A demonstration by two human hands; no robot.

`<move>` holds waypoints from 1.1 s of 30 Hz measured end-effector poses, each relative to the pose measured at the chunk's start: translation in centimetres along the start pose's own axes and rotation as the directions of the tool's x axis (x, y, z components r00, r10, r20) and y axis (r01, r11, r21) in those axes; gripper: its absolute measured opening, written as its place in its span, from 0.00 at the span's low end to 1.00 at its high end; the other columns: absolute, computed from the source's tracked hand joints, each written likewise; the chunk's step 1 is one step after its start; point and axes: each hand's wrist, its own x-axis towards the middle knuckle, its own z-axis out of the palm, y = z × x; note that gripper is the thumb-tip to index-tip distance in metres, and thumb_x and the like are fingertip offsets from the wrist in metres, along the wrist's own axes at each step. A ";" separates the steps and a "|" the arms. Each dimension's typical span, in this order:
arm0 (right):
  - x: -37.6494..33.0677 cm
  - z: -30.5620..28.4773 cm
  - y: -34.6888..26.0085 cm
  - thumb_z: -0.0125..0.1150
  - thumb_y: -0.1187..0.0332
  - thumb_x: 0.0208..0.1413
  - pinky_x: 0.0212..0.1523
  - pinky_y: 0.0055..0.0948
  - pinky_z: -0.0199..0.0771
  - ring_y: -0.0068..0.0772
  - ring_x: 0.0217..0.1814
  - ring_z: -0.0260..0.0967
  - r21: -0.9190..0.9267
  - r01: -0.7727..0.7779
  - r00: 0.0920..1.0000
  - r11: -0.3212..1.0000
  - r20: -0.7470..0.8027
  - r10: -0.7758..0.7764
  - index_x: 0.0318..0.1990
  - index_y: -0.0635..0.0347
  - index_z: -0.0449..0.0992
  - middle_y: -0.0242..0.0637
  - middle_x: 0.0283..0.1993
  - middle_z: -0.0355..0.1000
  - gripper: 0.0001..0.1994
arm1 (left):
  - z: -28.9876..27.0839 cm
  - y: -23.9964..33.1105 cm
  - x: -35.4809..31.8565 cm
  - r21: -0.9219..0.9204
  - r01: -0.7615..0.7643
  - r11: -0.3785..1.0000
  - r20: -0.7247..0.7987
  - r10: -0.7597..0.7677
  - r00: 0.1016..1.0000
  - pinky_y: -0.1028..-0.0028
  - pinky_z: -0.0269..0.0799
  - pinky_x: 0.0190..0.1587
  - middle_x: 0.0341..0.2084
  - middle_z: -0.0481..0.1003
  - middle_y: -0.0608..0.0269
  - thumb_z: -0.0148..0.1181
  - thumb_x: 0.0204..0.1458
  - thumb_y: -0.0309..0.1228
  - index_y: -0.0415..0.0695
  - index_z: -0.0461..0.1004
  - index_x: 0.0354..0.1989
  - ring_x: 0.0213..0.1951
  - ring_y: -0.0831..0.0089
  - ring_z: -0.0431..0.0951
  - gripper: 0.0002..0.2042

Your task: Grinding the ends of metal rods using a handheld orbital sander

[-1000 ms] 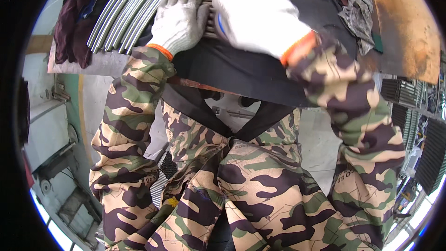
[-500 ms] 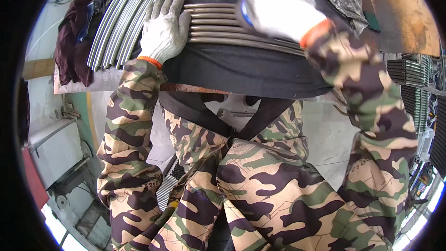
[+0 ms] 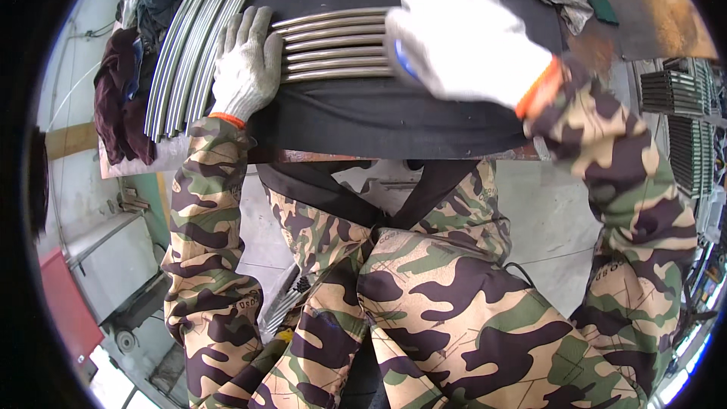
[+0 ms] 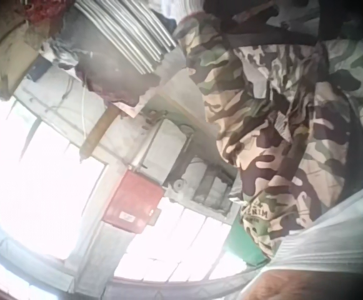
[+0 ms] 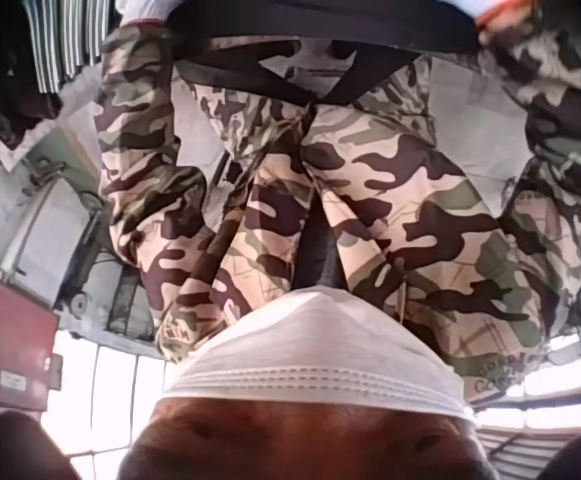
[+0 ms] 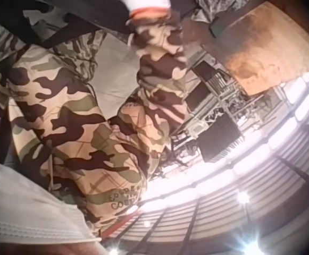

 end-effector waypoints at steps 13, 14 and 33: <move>2.1 -0.7 2.3 0.57 0.63 0.65 0.48 0.55 0.83 0.55 0.55 0.76 -0.039 -0.139 0.990 0.990 0.021 0.140 0.50 0.56 0.77 0.49 0.51 0.74 0.11 | -1.9 0.3 -0.3 -0.010 -0.018 1.000 0.036 0.018 0.999 0.47 0.68 0.58 0.46 0.72 0.48 0.57 0.61 0.34 0.37 0.72 0.52 0.52 0.47 0.72 0.16; 2.6 0.1 2.9 0.59 0.64 0.65 0.49 0.53 0.82 0.55 0.53 0.76 -0.048 -0.131 0.991 0.990 0.007 0.131 0.49 0.57 0.76 0.48 0.49 0.73 0.10 | -2.0 0.6 -0.6 -0.033 -0.017 0.999 0.052 0.019 0.998 0.47 0.68 0.56 0.45 0.71 0.48 0.57 0.60 0.33 0.37 0.72 0.51 0.51 0.47 0.71 0.15; 0.5 2.0 11.6 0.61 0.53 0.66 0.57 0.56 0.79 0.59 0.56 0.77 0.020 -0.422 0.900 0.906 0.128 0.416 0.50 0.52 0.79 0.48 0.50 0.77 0.15 | -2.1 0.1 -4.2 -0.136 0.291 0.947 0.377 -0.222 0.899 0.41 0.53 0.79 0.73 0.68 0.36 0.59 0.67 0.38 0.35 0.68 0.74 0.75 0.32 0.63 0.30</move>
